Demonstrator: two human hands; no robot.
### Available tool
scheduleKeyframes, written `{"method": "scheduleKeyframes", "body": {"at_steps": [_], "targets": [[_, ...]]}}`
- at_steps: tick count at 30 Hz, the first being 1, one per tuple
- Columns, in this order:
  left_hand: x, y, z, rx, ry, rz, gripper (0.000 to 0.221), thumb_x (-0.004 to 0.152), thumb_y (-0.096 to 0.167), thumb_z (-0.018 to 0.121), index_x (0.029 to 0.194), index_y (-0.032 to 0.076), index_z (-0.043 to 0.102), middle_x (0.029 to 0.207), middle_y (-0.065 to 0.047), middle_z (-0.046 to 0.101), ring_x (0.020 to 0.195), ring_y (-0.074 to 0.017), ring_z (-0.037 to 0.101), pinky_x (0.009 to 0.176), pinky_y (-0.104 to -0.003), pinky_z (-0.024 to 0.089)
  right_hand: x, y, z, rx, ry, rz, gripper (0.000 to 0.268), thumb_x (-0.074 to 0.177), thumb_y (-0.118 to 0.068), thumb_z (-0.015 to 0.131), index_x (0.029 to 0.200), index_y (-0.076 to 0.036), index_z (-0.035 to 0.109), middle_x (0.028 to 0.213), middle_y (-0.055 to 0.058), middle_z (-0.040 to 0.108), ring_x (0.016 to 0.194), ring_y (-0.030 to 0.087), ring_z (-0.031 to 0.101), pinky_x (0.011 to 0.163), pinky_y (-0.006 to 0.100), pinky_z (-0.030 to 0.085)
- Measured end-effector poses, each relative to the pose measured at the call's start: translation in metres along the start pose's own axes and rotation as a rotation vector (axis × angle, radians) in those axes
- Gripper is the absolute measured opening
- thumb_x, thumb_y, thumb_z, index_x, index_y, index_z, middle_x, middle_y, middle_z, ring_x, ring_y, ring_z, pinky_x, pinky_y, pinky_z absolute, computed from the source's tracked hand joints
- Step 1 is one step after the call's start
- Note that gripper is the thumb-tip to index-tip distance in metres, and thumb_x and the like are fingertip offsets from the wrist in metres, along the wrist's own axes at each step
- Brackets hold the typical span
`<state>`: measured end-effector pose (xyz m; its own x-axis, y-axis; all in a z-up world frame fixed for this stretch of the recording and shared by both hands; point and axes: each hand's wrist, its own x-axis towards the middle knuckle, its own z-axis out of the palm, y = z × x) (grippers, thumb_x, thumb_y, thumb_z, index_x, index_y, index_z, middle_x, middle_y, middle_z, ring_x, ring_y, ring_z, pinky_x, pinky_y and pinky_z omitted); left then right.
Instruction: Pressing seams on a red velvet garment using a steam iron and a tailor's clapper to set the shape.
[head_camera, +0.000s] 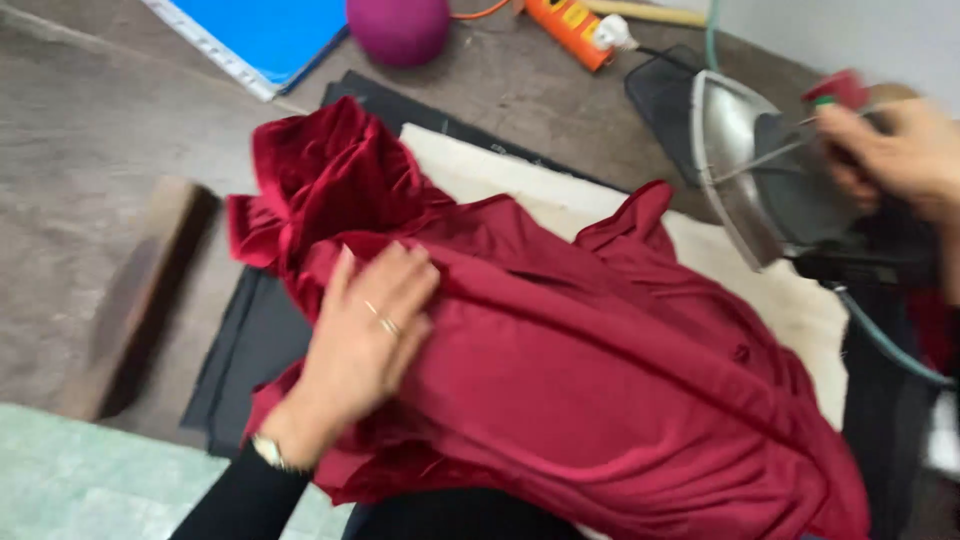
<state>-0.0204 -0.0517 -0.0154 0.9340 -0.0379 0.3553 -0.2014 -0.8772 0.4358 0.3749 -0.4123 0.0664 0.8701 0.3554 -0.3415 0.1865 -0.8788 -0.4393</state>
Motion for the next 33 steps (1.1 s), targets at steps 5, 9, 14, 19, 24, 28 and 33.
{"method": "scheduleKeyframes", "body": {"at_steps": [5,9,14,19,24,28,33], "targets": [[-0.008,-0.04,-0.014,0.164,0.106,0.045,0.039,0.097,0.004,0.045,0.135,0.01,0.053,0.137,-0.011,0.054,0.127,-0.0303,0.049,0.114,-0.052,0.027,-0.075,-0.056,-0.004,0.238,0.035,-0.039,0.053,0.118,-0.032,0.046,0.081,0.006,0.045,0.048,0.016,0.034,0.03,0.024,0.027,0.026,0.036,0.022],[-0.011,-0.052,-0.012,0.218,0.101,0.112,0.04,0.095,0.006,0.047,0.134,0.01,0.055,0.131,-0.011,0.058,0.12,-0.0286,0.054,0.112,-0.053,0.031,-0.126,-0.125,0.017,-0.047,0.024,-0.068,0.064,0.108,-0.034,0.055,0.057,0.004,0.048,0.034,0.018,0.04,0.027,0.024,0.035,0.034,0.034,0.026],[-0.017,-0.075,-0.003,0.224,0.036,0.071,0.049,0.089,0.007,0.051,0.137,0.01,0.05,0.135,-0.009,0.056,0.121,-0.0281,0.052,0.112,-0.049,0.031,-0.16,-0.201,0.054,-0.215,-0.252,0.018,0.026,0.089,-0.031,0.067,0.091,-0.008,0.079,0.067,0.004,0.061,0.061,0.017,0.05,0.054,0.032,0.04],[-0.018,-0.083,-0.005,0.115,0.042,0.028,0.046,0.088,0.002,0.049,0.134,0.006,0.052,0.133,-0.011,0.056,0.121,-0.0285,0.052,0.111,-0.049,0.03,-0.179,-0.264,0.08,-0.426,-0.316,0.004,0.041,0.085,-0.05,0.062,0.081,-0.01,0.07,0.067,0.005,0.068,0.059,0.018,0.06,0.057,0.031,0.042],[-0.022,-0.094,-0.001,-0.179,0.049,-0.058,0.049,0.08,-0.009,0.043,0.126,0.004,0.056,0.123,-0.011,0.063,0.121,-0.0321,0.054,0.107,-0.051,0.034,-0.167,-0.283,0.111,-0.542,-0.381,-0.196,0.063,0.09,-0.062,0.057,0.063,-0.007,0.045,0.049,0.006,0.046,0.046,0.02,0.044,0.052,0.036,0.033],[-0.023,-0.11,-0.012,-0.29,0.153,-0.186,0.045,0.082,-0.005,0.041,0.121,0.004,0.06,0.121,-0.017,0.062,0.117,-0.0352,0.055,0.103,-0.045,0.038,-0.152,-0.3,0.127,-0.51,-0.385,-0.319,0.061,0.086,-0.065,0.051,0.082,-0.005,0.063,0.072,0.018,0.067,0.073,0.035,0.066,0.065,0.045,0.047],[-0.06,-0.178,-0.016,0.199,0.295,-0.215,0.032,0.092,0.001,0.062,0.123,-0.008,0.064,0.113,-0.025,0.066,0.101,-0.0414,0.06,0.092,-0.048,0.044,-0.158,-0.311,0.127,-0.524,-0.418,-0.33,0.063,0.09,-0.065,0.049,0.085,-0.003,0.056,0.088,0.014,0.064,0.076,0.033,0.06,0.063,0.044,0.044]]}}
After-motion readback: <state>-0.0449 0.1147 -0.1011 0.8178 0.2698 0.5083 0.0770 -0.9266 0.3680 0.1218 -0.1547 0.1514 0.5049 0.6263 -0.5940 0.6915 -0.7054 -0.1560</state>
